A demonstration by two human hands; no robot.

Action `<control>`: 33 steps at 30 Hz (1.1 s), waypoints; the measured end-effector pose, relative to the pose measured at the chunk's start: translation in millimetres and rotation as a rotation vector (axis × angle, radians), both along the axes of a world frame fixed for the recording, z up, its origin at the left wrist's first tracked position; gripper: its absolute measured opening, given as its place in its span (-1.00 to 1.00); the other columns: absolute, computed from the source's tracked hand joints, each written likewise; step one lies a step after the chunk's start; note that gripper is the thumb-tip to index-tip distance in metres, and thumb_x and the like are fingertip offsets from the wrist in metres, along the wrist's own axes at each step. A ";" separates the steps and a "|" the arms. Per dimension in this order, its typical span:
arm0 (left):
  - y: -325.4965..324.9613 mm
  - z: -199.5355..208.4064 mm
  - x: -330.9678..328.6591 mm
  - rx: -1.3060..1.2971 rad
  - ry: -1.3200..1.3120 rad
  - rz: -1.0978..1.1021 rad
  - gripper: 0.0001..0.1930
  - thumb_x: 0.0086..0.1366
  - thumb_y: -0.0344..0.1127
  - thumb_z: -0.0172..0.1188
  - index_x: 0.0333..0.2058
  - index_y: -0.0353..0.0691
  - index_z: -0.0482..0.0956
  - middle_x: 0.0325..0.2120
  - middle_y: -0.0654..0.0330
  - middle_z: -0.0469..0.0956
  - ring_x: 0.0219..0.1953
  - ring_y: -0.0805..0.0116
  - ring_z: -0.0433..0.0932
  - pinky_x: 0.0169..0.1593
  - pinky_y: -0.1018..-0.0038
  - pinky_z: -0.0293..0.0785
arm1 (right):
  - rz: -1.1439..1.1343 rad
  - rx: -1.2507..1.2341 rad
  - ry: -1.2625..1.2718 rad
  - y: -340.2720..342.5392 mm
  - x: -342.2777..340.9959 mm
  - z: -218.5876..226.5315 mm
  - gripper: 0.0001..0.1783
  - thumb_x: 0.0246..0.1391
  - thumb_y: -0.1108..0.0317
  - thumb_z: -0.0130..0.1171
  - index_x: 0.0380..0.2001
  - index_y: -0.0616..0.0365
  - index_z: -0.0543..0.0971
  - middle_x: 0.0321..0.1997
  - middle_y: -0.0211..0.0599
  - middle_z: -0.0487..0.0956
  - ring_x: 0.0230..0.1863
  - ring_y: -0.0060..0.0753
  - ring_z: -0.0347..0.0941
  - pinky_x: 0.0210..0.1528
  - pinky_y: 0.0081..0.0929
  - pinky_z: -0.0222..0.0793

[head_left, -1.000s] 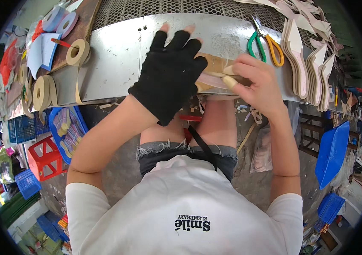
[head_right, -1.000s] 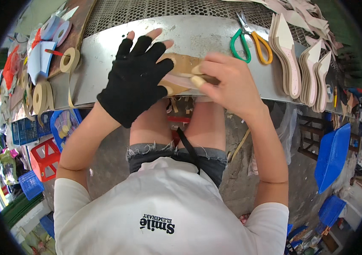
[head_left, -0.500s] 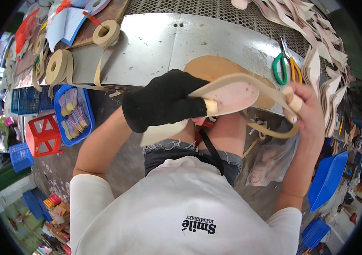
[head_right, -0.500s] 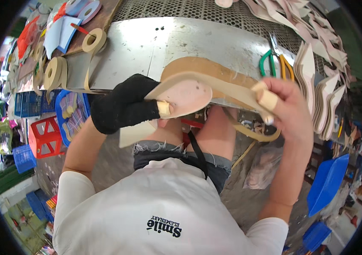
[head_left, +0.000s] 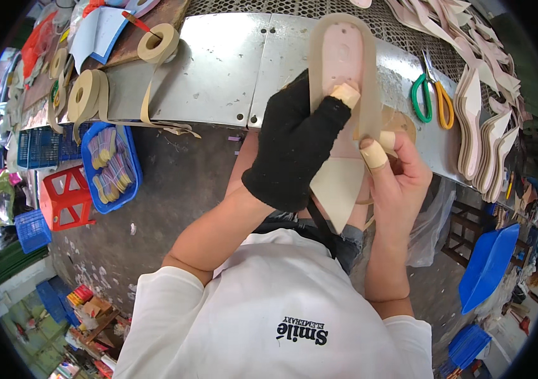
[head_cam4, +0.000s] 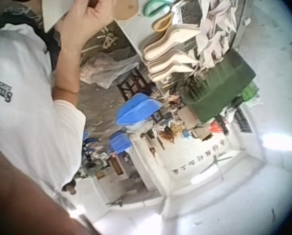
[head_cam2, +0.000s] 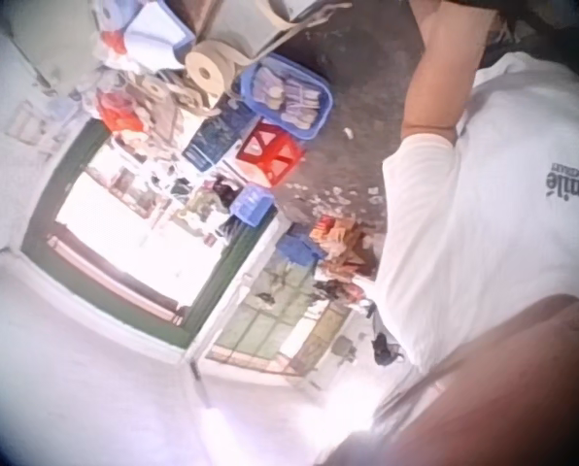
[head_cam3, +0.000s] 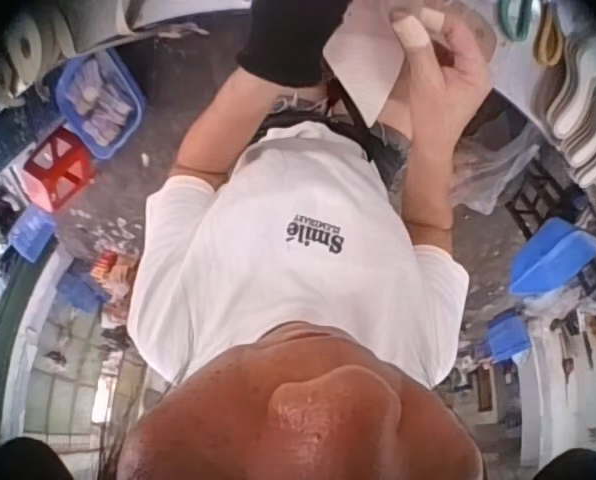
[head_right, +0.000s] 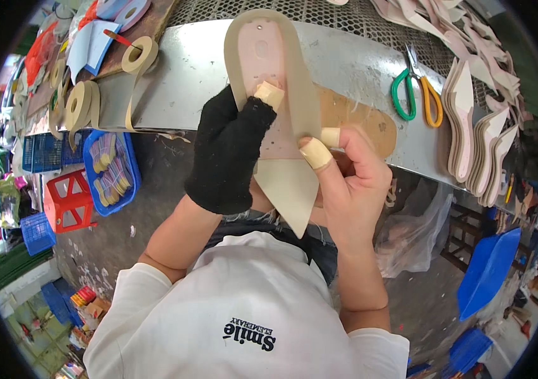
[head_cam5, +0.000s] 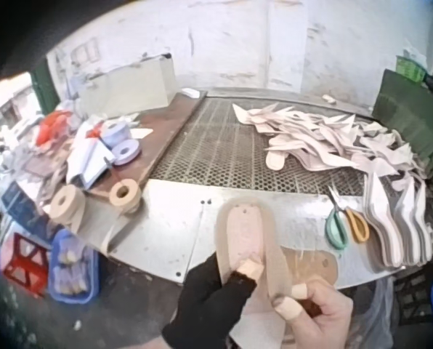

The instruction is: Applying adhesive reinforcement tape to the edges of shoe insoles and component uppers.

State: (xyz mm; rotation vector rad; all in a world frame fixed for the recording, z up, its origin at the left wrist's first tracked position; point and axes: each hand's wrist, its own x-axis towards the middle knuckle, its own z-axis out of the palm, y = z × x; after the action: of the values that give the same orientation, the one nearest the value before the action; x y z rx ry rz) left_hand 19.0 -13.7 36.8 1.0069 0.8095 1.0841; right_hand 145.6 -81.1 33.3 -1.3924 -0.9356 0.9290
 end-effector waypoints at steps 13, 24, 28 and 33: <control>15.1 -6.0 4.4 0.079 0.028 0.029 -0.68 0.30 -0.15 0.10 -0.22 -0.35 0.52 -0.48 0.29 0.49 -0.42 0.56 0.37 -0.33 0.55 0.36 | 0.050 0.329 -0.657 24.1 8.4 -11.4 -0.83 -0.22 0.54 0.30 -0.47 0.27 0.54 -0.44 -0.37 0.45 -0.51 -0.48 0.35 -0.49 -0.61 0.22; 35.9 -29.4 -15.0 -0.026 -0.001 -0.448 -0.60 0.24 -0.21 0.17 -0.01 -0.33 0.48 -0.14 0.12 0.54 -0.08 0.39 0.50 0.02 0.46 0.42 | 0.276 0.108 -0.066 43.7 18.6 -20.8 -0.81 -0.08 0.57 0.15 -0.31 0.33 0.55 -0.38 -0.43 0.50 -0.32 -0.63 0.39 -0.26 -0.68 0.29; 36.3 -29.0 -25.8 -0.075 0.076 -0.490 -0.55 0.30 -0.10 0.07 0.02 -0.34 0.44 -0.04 0.10 0.49 -0.05 0.33 0.51 0.03 0.44 0.44 | 0.494 0.151 -0.207 37.9 47.7 2.9 -0.74 -0.05 0.54 0.16 -0.21 0.28 0.54 -0.36 -0.48 0.53 -0.33 -0.65 0.41 -0.27 -0.69 0.32; 34.1 -34.2 -26.6 -0.217 -0.062 -0.342 -0.64 0.28 -0.12 0.09 -0.18 -0.35 0.48 -0.12 0.05 0.54 -0.12 0.31 0.56 -0.05 0.41 0.52 | 0.298 0.017 -0.047 28.9 53.7 -21.4 -0.86 0.04 0.52 0.16 -0.29 0.31 0.56 -0.39 -0.51 0.55 -0.33 -0.72 0.44 -0.26 -0.73 0.33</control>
State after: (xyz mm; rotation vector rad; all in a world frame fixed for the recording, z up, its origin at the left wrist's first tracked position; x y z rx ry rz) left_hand -7.6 20.4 2.6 0.8842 0.6595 0.7145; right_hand 199.3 -52.2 11.9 -1.2851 -1.2057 1.1099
